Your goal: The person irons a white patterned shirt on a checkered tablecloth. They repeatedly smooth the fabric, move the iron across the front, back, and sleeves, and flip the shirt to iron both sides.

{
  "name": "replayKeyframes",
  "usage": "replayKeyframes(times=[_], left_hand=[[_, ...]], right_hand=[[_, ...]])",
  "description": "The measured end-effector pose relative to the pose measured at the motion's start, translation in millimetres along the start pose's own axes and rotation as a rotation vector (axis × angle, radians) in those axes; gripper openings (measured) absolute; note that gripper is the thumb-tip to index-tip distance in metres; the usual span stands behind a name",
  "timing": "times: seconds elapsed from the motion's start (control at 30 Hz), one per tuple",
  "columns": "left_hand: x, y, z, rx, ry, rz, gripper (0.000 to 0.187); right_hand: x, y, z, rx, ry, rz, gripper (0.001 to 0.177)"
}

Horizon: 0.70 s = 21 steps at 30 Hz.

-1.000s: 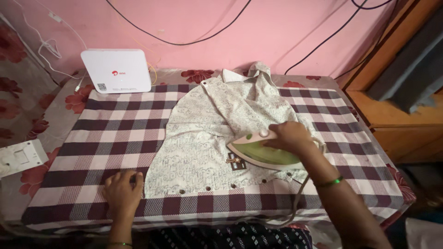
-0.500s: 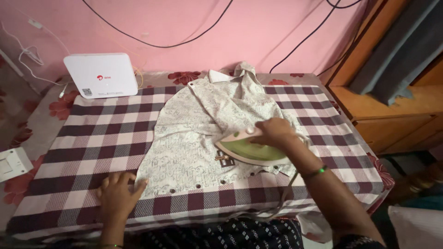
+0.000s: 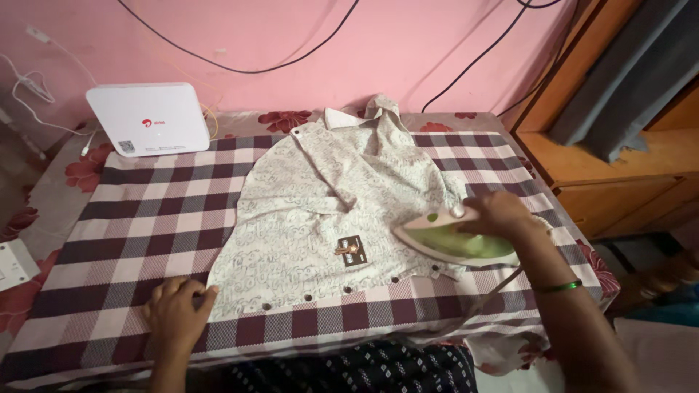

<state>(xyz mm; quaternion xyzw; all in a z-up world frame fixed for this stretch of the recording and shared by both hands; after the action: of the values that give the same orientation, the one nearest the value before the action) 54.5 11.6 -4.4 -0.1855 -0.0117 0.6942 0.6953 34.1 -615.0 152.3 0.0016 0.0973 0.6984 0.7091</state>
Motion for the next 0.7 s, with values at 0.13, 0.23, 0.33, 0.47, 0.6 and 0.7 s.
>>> replayKeyframes(times=[0.13, 0.23, 0.33, 0.47, 0.6, 0.7], left_hand=[[9, 0, -9, -0.004, 0.021, 0.002, 0.029], [16, -3, -17, -0.017, 0.033, -0.002, 0.027], [22, -1, -27, -0.062, 0.068, -0.029, 0.025], [34, -7, -33, -0.058, 0.110, -0.064, 0.023], [33, -5, -32, -0.069, 0.066, -0.031, 0.022], [31, -3, -29, -0.044, 0.160, -0.017, 0.028]], right_hand=[[20, -2, -4, 0.250, 0.082, 0.032, 0.066], [33, -8, 5, 0.149, 0.057, 0.087, 0.062], [48, -21, 5, 0.124, 0.007, 0.023, 0.060], [63, -49, 16, 0.062, -0.002, -0.046, 0.057], [53, -55, 28, -0.005, -0.026, -0.117, 0.060], [32, -39, 24, 0.058, -0.163, -0.223, 0.061]])
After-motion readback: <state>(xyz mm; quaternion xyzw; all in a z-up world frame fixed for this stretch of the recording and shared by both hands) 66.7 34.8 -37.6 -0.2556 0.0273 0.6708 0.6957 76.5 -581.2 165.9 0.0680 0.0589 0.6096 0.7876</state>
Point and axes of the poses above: each hand's wrist, its own y-axis away from the middle knuckle, its own z-axis out of the back of the hand, x = y × z, the point moved 5 cm from there along -y, towards the middle knuckle, and after that the axes turned 7 degrees about x, right-handed, at the moved point
